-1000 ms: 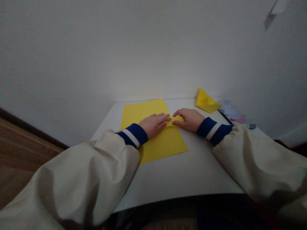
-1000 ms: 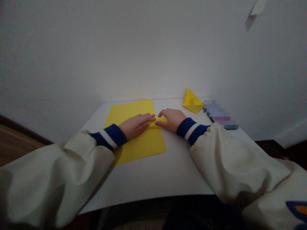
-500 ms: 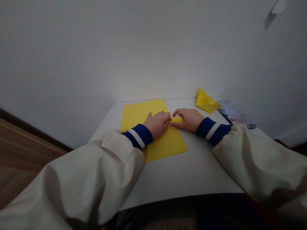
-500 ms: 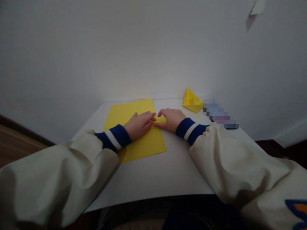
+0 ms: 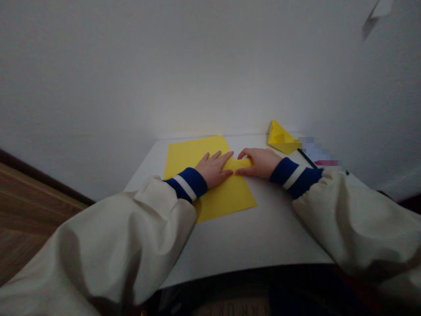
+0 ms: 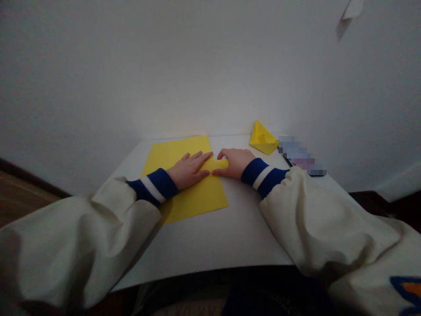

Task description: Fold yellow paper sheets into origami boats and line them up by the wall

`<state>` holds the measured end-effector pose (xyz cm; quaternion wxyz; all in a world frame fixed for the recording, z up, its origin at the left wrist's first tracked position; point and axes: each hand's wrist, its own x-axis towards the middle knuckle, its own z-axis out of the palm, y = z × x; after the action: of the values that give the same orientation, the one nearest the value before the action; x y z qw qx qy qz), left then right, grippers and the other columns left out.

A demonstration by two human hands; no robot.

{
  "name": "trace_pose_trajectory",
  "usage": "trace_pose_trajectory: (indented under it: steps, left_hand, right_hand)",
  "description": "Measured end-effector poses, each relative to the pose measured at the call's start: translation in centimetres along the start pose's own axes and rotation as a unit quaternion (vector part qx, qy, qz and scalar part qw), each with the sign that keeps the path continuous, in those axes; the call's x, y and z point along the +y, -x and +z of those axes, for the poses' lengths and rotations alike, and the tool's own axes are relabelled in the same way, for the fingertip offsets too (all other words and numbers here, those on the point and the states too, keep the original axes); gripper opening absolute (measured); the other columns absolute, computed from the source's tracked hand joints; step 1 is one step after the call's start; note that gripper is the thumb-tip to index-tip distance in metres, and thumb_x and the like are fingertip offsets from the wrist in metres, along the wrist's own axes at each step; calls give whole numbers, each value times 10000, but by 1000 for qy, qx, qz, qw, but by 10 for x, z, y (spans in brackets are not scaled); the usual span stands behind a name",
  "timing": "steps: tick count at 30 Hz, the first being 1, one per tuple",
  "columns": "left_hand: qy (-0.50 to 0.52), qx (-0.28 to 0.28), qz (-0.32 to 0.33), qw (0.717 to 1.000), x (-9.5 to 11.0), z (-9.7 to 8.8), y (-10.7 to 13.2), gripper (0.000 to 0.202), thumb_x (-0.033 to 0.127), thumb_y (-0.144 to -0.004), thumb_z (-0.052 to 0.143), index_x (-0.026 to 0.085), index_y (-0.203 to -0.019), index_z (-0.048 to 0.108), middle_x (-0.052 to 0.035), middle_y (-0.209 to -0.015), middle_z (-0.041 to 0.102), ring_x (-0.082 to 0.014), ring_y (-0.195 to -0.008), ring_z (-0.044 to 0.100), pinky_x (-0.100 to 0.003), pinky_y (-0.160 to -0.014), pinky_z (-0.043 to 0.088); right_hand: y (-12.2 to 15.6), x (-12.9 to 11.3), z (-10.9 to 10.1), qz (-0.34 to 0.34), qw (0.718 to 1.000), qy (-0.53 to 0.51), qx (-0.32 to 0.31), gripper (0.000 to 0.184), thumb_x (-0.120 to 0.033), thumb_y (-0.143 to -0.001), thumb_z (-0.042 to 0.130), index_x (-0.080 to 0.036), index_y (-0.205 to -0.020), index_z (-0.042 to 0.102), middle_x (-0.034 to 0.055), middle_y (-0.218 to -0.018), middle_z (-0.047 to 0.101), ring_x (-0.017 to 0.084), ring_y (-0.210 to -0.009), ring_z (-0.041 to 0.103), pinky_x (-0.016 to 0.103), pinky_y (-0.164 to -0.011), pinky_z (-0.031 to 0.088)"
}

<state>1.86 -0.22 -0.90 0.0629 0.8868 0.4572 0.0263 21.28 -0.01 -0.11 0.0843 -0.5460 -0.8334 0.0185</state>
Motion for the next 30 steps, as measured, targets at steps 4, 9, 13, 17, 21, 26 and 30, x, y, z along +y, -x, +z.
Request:
trace_pose_trajectory:
  steps: [4, 9, 13, 17, 21, 26, 30]
  left_hand:
    - [-7, -34, -4, 999, -6, 1, 1, 654, 407, -880, 338, 164, -1448, 122, -91, -1498, 217, -288, -1377, 173, -532, -1093, 132]
    - [-14, -65, -21, 998, -10, 1, 4, 608, 347, -891, 303, 177, -1450, 136, -76, -1509, 176, -273, -1388, 133, -536, -1097, 112]
    - [-25, -91, -40, 995, -13, 0, 5, 573, 337, -906, 263, 199, -1449, 145, -50, -1518, 127, -261, -1397, 83, -543, -1097, 84]
    - [-43, -101, -43, 993, -18, 1, 5, 574, 380, -915, 248, 214, -1452, 131, -41, -1522, 97, -265, -1399, 63, -546, -1094, 72]
    - [-56, -102, -46, 992, -22, 3, 6, 574, 379, -918, 239, 202, -1452, 130, -56, -1522, 97, -269, -1398, 63, -540, -1094, 81]
    - [-72, -93, -67, 991, -20, 5, 9, 572, 370, -917, 229, 189, -1451, 133, -79, -1522, 88, -243, -1400, 74, -502, -1106, 82]
    - [-82, -80, -99, 989, -17, 7, 10, 571, 345, -918, 228, 152, -1448, 139, -89, -1521, 88, -227, -1400, 81, -487, -1113, 92]
  right_hand:
    - [0, 6, 1, 39, 999, 10, -12, 590, -692, -630, 581, -254, -1025, 594, 59, -902, 689, 235, -781, 624, 340, -669, 420]
    - [0, 17, 5, 44, 999, -9, -8, 578, -677, -593, 622, -260, -993, 608, 51, -874, 685, 212, -709, 614, 315, -609, 413]
    - [-1, 26, 10, 32, 999, -42, -12, 587, -657, -586, 644, -245, -1001, 603, 57, -855, 671, 198, -692, 603, 306, -616, 434]
    - [-1, 35, 13, 27, 998, -46, -13, 605, -641, -574, 664, -227, -1011, 597, 62, -843, 655, 201, -697, 593, 313, -636, 443]
    - [1, 38, 13, 22, 998, -61, -25, 545, -587, -604, 668, -214, -994, 601, 50, -799, 639, 183, -671, 572, 299, -613, 428]
    - [1, 41, 13, 49, 995, -85, -31, 418, -513, -579, 703, -215, -861, 622, 14, -734, 607, 147, -610, 523, 266, -532, 382]
    - [1, 46, 13, 80, 992, -92, -28, 369, -491, -570, 715, -204, -770, 597, 3, -689, 582, 136, -589, 504, 261, -521, 376]
